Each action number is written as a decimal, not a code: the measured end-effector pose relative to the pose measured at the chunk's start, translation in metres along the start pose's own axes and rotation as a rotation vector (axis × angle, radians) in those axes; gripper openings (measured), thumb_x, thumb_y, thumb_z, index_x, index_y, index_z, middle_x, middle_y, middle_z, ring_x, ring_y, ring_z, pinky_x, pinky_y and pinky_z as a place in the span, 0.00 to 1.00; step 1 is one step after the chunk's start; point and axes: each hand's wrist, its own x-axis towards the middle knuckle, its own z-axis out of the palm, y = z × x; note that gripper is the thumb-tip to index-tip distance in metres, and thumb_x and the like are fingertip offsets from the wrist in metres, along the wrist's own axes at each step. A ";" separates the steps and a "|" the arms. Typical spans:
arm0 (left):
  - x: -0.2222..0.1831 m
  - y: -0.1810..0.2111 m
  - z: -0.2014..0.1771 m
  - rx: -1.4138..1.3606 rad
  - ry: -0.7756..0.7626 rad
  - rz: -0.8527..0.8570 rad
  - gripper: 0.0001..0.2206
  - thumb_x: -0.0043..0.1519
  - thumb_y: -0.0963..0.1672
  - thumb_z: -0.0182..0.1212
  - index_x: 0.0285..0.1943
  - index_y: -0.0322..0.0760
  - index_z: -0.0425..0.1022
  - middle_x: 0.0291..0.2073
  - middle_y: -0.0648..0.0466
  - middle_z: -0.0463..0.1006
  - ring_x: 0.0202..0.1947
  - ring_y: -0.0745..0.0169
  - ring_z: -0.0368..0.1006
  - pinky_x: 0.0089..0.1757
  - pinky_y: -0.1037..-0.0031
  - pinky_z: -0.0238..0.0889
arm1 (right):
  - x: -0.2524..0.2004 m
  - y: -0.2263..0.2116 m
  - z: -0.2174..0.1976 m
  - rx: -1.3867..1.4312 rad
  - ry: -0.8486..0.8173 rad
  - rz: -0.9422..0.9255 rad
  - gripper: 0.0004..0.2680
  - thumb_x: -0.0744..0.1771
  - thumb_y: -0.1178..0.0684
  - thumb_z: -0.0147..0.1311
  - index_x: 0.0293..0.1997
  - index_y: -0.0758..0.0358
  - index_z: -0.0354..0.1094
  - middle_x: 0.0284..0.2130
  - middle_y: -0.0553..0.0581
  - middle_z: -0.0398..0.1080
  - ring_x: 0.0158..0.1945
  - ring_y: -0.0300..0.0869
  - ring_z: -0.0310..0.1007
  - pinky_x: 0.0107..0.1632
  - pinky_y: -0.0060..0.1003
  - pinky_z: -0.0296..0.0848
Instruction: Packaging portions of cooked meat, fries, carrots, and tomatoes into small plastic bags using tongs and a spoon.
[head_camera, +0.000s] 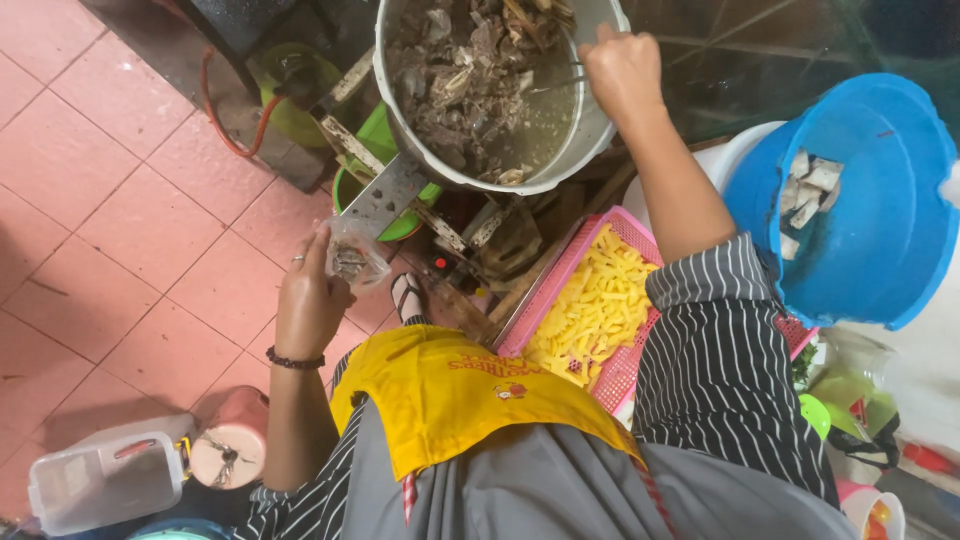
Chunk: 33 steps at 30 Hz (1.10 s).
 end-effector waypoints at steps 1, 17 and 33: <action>0.000 0.001 0.000 0.024 0.005 -0.013 0.32 0.53 0.31 0.53 0.71 0.25 0.60 0.67 0.32 0.66 0.21 0.56 0.77 0.28 0.68 0.72 | -0.003 0.001 0.013 0.067 -0.022 -0.013 0.04 0.63 0.55 0.55 0.28 0.52 0.74 0.30 0.56 0.71 0.28 0.46 0.76 0.29 0.41 0.69; 0.009 -0.001 0.003 0.057 0.020 0.068 0.30 0.54 0.32 0.53 0.71 0.22 0.61 0.70 0.33 0.64 0.22 0.55 0.76 0.29 0.69 0.72 | -0.017 0.036 -0.133 0.584 -0.215 0.271 0.08 0.63 0.51 0.69 0.43 0.54 0.78 0.35 0.55 0.75 0.39 0.54 0.76 0.40 0.48 0.71; 0.014 0.014 0.018 -0.188 0.069 0.116 0.28 0.57 0.31 0.52 0.70 0.28 0.64 0.65 0.43 0.70 0.26 0.65 0.76 0.30 0.76 0.74 | -0.030 -0.016 -0.110 0.898 -0.280 0.361 0.08 0.63 0.54 0.69 0.42 0.59 0.76 0.35 0.55 0.75 0.37 0.46 0.76 0.40 0.40 0.70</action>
